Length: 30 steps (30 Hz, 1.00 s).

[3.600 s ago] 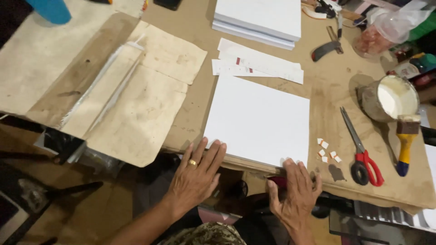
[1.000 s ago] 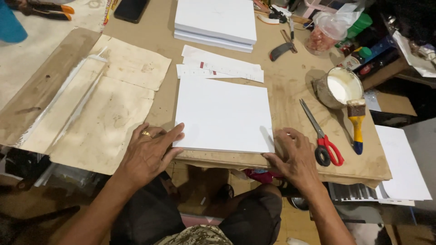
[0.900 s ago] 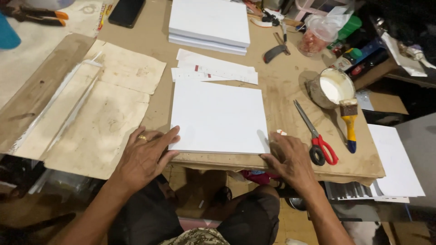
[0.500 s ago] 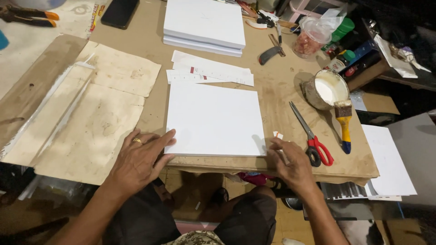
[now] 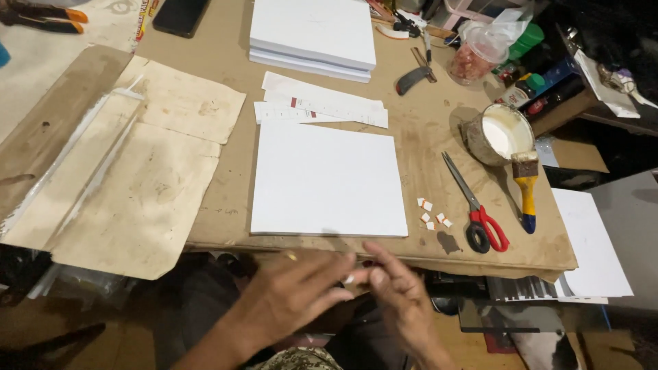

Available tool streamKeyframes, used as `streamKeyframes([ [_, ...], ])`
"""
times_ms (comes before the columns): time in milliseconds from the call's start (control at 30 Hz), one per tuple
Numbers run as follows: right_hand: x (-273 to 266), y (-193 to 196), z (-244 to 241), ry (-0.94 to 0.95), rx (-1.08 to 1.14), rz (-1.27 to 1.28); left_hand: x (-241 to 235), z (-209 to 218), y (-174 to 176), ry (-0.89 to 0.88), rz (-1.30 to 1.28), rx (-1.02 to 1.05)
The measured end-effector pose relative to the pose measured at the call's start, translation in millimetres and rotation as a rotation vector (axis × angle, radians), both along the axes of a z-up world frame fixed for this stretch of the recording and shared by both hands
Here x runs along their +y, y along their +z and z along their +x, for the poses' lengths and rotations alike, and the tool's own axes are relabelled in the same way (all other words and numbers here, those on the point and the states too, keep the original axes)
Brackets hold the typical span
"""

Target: Applying glue to paper covers and attaching small labels to them in a print shop finishing area.

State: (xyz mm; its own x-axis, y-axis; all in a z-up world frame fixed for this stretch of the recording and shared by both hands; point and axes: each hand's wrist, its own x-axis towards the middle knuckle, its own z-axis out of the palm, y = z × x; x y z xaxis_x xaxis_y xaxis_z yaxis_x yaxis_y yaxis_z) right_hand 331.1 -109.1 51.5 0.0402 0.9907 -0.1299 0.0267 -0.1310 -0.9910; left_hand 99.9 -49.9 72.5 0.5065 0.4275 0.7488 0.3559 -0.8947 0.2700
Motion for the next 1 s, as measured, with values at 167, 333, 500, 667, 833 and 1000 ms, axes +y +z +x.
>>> streamKeyframes([
  [167, -26.3, -5.8, -22.4, -0.015, 0.826, -0.170, -15.0, 4.6, -0.4, -0.106, 0.070, -0.110],
  [333, -40.4, -22.9, -16.9, 0.003, 0.795, -0.163, -28.8, 2.8, -15.6, -0.084, 0.034, -0.078],
  [500, -51.6, -20.5, -15.9, 0.104, 0.532, 0.040, -35.7, -4.5, -34.2, -0.339, -0.488, -0.258],
  [667, -27.9, -10.8, 1.0, -0.039, -0.604, 0.402, -32.3, -18.9, -54.0, 0.065, -0.389, -0.143],
  [833, 13.3, -52.6, 49.0, -0.200, -1.106, 0.727, -54.0, -29.0, -83.1, 0.079, -0.583, -0.213],
  [1000, 29.9, -53.6, 42.1, -0.123, -1.316, 0.542, -72.8, -32.8, -106.7, 0.152, -0.796, -0.243],
])
